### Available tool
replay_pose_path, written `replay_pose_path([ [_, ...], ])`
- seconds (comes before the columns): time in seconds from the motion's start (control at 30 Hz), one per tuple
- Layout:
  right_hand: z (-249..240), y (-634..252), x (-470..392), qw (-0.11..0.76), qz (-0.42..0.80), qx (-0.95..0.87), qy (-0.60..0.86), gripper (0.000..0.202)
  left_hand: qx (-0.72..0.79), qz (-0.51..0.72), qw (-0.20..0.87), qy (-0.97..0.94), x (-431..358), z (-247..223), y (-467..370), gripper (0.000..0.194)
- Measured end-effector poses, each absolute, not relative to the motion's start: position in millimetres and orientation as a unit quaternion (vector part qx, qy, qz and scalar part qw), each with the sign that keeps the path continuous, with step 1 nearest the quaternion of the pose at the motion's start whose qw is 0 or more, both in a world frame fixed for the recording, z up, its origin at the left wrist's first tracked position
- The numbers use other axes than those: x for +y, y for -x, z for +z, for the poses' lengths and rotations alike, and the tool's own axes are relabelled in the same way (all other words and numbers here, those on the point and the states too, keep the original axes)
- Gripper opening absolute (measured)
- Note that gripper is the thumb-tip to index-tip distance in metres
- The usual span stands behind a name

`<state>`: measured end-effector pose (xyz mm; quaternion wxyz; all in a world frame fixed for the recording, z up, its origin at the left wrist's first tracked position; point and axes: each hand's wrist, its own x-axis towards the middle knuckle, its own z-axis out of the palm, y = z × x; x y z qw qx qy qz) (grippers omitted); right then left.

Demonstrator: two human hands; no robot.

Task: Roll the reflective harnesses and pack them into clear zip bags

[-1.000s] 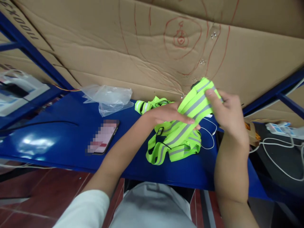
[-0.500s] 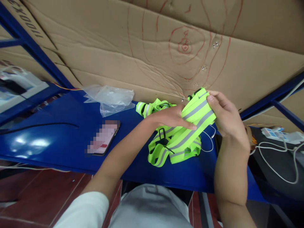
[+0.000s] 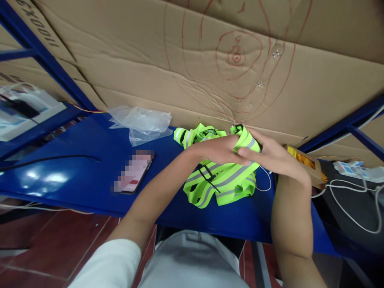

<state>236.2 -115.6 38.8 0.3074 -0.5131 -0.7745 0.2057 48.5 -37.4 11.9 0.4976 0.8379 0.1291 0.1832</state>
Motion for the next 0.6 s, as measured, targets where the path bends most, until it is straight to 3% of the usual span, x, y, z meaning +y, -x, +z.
replay_pose_path([
  [0.17, 42.1, -222.4, -116.6, 0.372, 0.135, -0.725, 0.564, 0.051, 0.047, 0.14, 0.75, -0.644, -32.6, 3.4, -50.4, 0.032],
  [0.23, 46.1, -224.7, -117.4, 0.417, 0.101, -0.706, 0.564, 0.044, 0.007, 0.084, 0.793, -0.604, -32.5, 2.7, -50.6, 0.04],
  [0.33, 52.9, -234.5, -121.0, 0.467, 0.095, -0.675, 0.564, 0.033, -0.013, 0.03, 0.765, -0.643, -31.0, 2.5, -50.8, 0.048],
  [0.43, 57.1, -245.9, -126.5, 0.493, 0.149, -0.644, 0.567, 0.029, 0.025, 0.026, 0.681, -0.731, -26.7, 2.3, -51.6, 0.043],
  [0.6, 53.1, -253.5, -127.4, 0.488, 0.388, -0.555, 0.55, 0.038, 0.004, 0.036, 0.61, -0.792, -27.4, 12.8, -48.3, 0.022],
])
